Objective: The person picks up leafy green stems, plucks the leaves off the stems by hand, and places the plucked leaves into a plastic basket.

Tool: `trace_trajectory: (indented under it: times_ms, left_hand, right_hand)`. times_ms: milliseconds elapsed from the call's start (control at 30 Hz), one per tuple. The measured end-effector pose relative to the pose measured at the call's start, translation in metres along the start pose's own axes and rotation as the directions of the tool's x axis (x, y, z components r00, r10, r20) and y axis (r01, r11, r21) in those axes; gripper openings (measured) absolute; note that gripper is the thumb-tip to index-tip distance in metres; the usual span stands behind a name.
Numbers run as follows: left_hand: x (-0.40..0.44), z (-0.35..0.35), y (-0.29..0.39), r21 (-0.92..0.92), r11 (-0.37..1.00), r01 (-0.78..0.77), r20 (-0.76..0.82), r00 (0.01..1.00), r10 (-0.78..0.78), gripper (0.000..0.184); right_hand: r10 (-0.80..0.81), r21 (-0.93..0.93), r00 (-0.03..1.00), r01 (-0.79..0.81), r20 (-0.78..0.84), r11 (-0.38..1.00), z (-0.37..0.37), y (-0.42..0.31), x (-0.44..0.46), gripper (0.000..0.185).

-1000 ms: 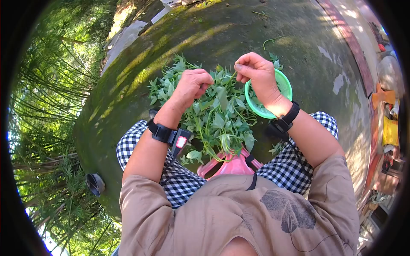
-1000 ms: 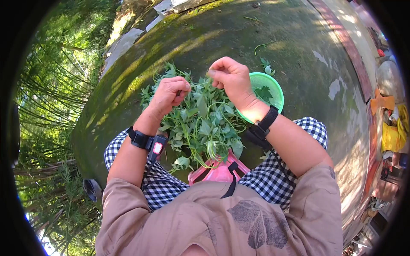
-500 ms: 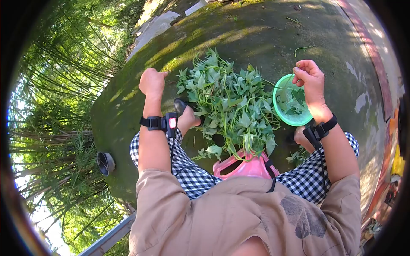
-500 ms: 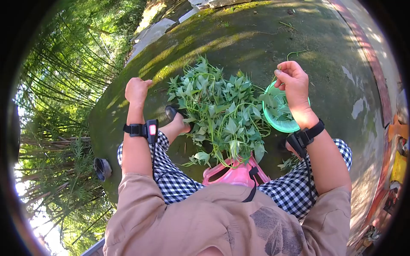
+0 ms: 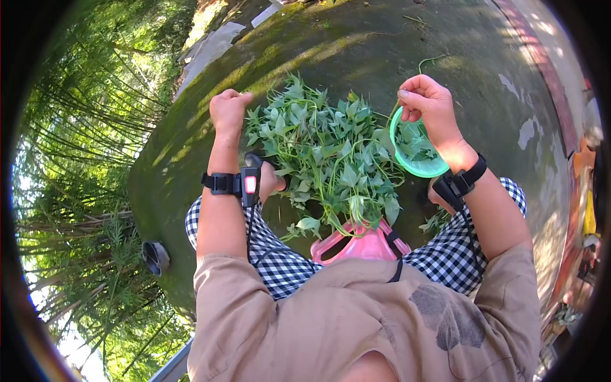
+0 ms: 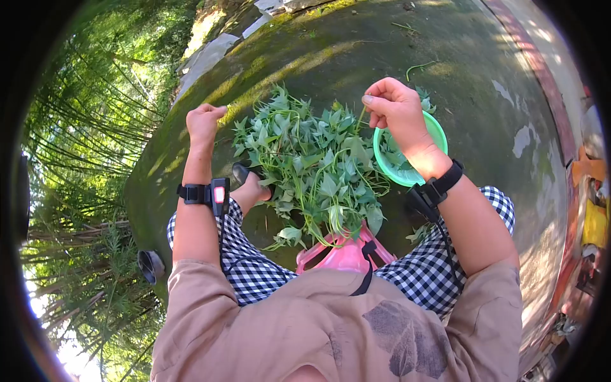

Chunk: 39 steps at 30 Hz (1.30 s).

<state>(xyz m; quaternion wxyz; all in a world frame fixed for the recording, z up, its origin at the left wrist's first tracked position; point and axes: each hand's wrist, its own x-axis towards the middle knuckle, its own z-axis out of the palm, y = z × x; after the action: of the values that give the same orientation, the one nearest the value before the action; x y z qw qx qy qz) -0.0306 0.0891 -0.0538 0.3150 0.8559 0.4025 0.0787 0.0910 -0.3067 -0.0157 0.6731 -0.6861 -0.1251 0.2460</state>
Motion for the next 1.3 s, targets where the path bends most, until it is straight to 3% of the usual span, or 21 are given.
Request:
trace_trajectory:
  times_ms: [33, 100, 200, 367, 467, 500, 533, 567, 600, 733, 833, 933, 1033, 1100, 1133, 1300]
  left_hand:
    - [-0.02, 0.015, 0.019, -0.321, 0.944, -0.081, 0.09, 0.989, 0.115, 0.014]
    - [-0.052, 0.045, 0.051, -0.441, 0.892, -0.098, 0.3, 0.921, 0.249, 0.017]
    - [-0.106, 0.069, 0.097, -0.56, 0.829, 0.014, 0.542, 0.762, 0.354, 0.014]
    - [-0.139, 0.085, 0.117, -0.541, 0.841, -0.022, 0.598, 0.693, 0.403, 0.013]
    - [-0.138, 0.089, 0.116, -0.549, 0.836, 0.0, 0.606, 0.689, 0.398, 0.014]
    - [-0.136, 0.09, 0.115, -0.552, 0.834, 0.002, 0.606, 0.687, 0.4, 0.015]
    - [-0.134, 0.091, 0.114, -0.525, 0.846, -0.094, 0.575, 0.694, 0.434, 0.016]
    - [-0.133, 0.092, 0.112, -0.493, 0.85, -0.187, 0.544, 0.696, 0.469, 0.017]
    - [-0.132, 0.091, 0.112, -0.456, 0.845, -0.278, 0.512, 0.695, 0.505, 0.018]
    - [-0.134, 0.089, 0.114, -0.417, 0.804, -0.423, 0.469, 0.658, 0.589, 0.019]
    - [-0.136, 0.088, 0.116, -0.454, 0.775, -0.44, 0.425, 0.657, 0.622, 0.019]
    - [-0.136, 0.087, 0.115, -0.501, 0.782, -0.372, 0.43, 0.677, 0.597, 0.018]
    - [-0.139, 0.087, 0.114, -0.519, 0.792, -0.321, 0.456, 0.68, 0.574, 0.015]
    - [-0.14, 0.089, 0.112, -0.513, 0.819, -0.257, 0.512, 0.674, 0.533, 0.013]
    - [-0.14, 0.09, 0.112, -0.523, 0.811, -0.264, 0.494, 0.681, 0.54, 0.013]
    - [-0.13, 0.097, 0.101, -0.552, 0.803, -0.224, 0.471, 0.711, 0.522, 0.014]
  right_hand:
    - [0.023, 0.016, 1.0, -0.023, 0.002, 1.0, 0.0, 0.0, -0.002, 0.006]
    - [0.062, 0.045, 0.998, -0.062, 0.015, 0.997, 0.004, 0.0, -0.003, 0.006]
    - [0.112, 0.068, 0.993, -0.115, 0.041, 0.991, 0.013, -0.001, -0.005, 0.006]
    - [0.178, 0.141, 0.98, -0.189, 0.083, 0.972, 0.02, -0.005, -0.005, 0.008]
    - [0.114, 0.045, 0.993, -0.112, -0.04, 0.993, 0.023, -0.002, -0.005, 0.009]
    - [-0.19, -0.255, 0.978, 0.163, -0.086, 0.953, 0.023, -0.003, -0.005, 0.01]
    - [-0.477, -0.535, 0.878, 0.385, -0.039, 0.752, 0.023, -0.006, -0.006, 0.011]
    - [-0.696, -0.744, 0.712, 0.515, 0.095, 0.425, 0.023, -0.01, -0.008, 0.014]
    - [-0.711, -0.763, 0.637, 0.606, 0.298, 0.224, 0.022, -0.013, -0.009, 0.016]
    - [-0.584, -0.729, 0.64, 0.674, 0.499, 0.116, 0.033, 0.008, -0.018, 0.011]
    - [-0.533, -0.729, 0.699, 0.653, 0.477, 0.204, 0.032, 0.017, -0.014, 0.009]
    - [-0.483, -0.695, 0.803, 0.568, 0.349, 0.442, 0.033, 0.026, -0.014, 0.008]
    - [-0.325, -0.462, 0.92, 0.392, 0.22, 0.795, 0.033, 0.027, -0.009, 0.013]
    - [-0.123, -0.231, 0.984, 0.15, 0.128, 0.961, 0.035, 0.021, -0.009, 0.011]
    - [-0.011, -0.1, 0.995, 0.021, 0.102, 0.995, 0.036, 0.016, -0.01, 0.01]
    - [-0.034, 0.013, 0.994, 0.035, -0.108, 0.999, 0.01, 0.0, 0.002, 0.006]
